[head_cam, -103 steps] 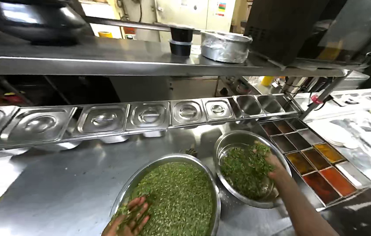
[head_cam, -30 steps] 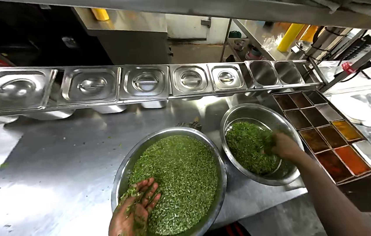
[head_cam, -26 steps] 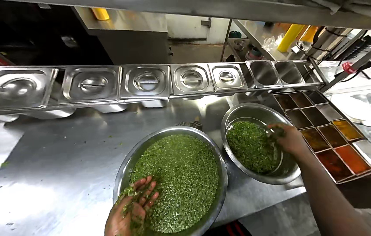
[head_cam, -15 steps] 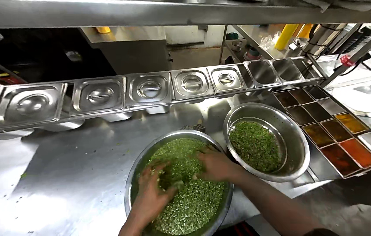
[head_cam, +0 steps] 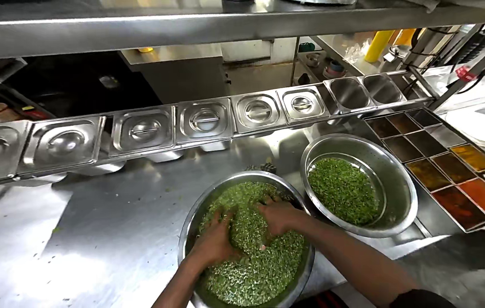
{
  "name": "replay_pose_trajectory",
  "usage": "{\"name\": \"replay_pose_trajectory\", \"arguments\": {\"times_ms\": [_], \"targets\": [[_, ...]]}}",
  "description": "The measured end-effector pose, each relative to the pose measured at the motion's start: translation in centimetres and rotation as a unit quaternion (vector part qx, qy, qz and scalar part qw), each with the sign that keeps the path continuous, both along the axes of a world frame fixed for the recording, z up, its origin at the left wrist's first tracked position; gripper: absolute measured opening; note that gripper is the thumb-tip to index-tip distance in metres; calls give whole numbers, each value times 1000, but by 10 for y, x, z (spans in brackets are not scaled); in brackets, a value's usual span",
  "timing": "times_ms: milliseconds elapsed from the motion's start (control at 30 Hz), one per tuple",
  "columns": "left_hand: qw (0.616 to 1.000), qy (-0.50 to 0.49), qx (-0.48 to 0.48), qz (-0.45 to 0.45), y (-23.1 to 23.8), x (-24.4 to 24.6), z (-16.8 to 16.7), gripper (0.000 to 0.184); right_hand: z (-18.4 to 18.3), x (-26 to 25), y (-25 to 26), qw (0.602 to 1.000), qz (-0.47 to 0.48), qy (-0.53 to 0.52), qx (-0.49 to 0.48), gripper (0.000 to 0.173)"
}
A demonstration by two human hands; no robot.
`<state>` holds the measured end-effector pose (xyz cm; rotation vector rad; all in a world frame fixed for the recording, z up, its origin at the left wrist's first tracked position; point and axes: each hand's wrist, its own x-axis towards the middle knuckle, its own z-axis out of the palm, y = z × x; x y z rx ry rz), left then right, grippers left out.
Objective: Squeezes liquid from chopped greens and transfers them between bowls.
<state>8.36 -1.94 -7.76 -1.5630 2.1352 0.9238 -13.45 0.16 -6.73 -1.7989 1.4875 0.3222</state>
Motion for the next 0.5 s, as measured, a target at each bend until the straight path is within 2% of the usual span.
{"name": "replay_pose_trajectory", "arguments": {"times_ms": [100,300,400,500], "targets": [[999,21,23,7,1,-2,-1,121,-6,-1,4,1000,3,-8,21,112],[998,47,41,32,7,-1,-3,117,-17,7,10,993,-40,-96,55,118],[994,89,40,57,11,-2,-5,111,-18,12,17,984,-77,-151,58,111],[981,150,45,116,16,-3,-10,106,-26,18,23,961,-146,-226,67,114]]}}
